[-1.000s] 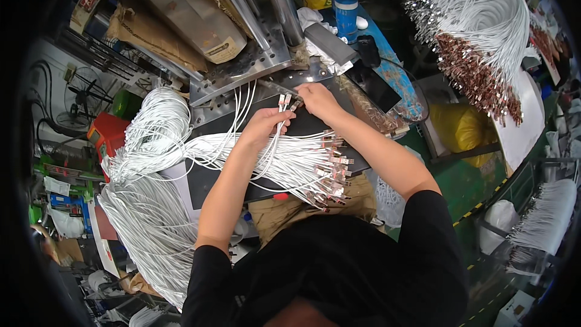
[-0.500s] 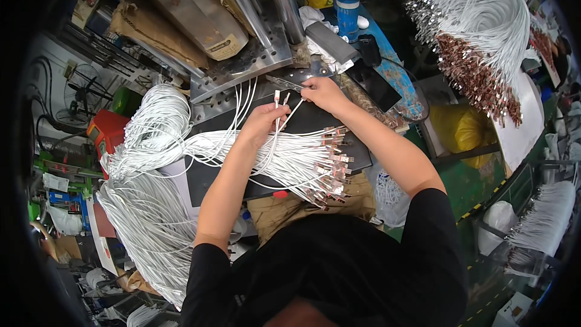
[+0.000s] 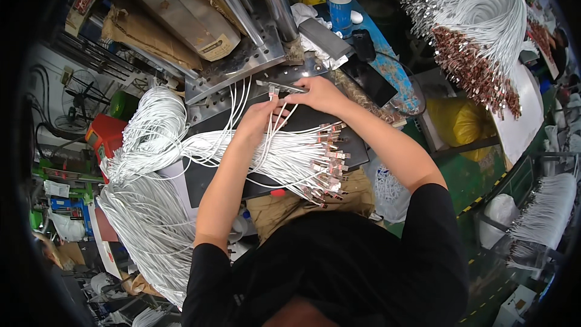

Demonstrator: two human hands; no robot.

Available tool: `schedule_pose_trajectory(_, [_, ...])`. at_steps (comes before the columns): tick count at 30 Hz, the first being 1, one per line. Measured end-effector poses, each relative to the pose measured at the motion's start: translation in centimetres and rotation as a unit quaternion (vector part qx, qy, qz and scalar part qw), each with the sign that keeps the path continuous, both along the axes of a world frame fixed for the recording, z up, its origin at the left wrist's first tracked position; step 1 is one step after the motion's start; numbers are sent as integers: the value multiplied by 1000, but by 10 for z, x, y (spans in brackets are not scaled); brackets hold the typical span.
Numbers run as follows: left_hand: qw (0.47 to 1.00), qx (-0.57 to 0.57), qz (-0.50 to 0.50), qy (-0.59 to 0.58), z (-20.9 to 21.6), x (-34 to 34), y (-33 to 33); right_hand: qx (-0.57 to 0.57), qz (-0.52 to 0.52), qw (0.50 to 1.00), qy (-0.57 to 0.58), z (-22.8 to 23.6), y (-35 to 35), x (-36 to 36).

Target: Organizing and inserting white wires into a manufacturing fixture at an assembly station.

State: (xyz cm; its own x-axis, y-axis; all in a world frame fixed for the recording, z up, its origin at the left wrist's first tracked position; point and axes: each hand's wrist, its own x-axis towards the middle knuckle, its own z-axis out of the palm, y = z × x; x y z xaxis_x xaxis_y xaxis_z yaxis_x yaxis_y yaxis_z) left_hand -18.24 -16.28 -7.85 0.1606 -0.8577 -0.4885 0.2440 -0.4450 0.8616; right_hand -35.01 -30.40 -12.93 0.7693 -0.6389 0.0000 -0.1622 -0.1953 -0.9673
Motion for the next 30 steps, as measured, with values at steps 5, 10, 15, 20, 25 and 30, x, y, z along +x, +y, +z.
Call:
schedule_pose_trajectory(5, [999,1,39,30,-11,10,1,28,-39,999,7,3,-4,-7])
schedule_pose_trajectory(10, [999,-18,24,-27,-29,16,2,36,-8,999,26,-5,-7,-5])
schedule_pose_trajectory(15, [995,-5,-60,-78,-32,24,-1,28,25,999,-2,0,-2,-9])
schedule_pose_trajectory(20, [995,17,-41,-92,-15,11,2,-80,34,995,52,13,7,-12])
schedule_pose_trajectory(25, [998,-27,27,-54,-27,32,7,41,20,999,11,0,-4,-9])
schedule_pose_trajectory(30, [997,1,-20,-78,-22,35,9,44,11,999,27,1,-5,-9])
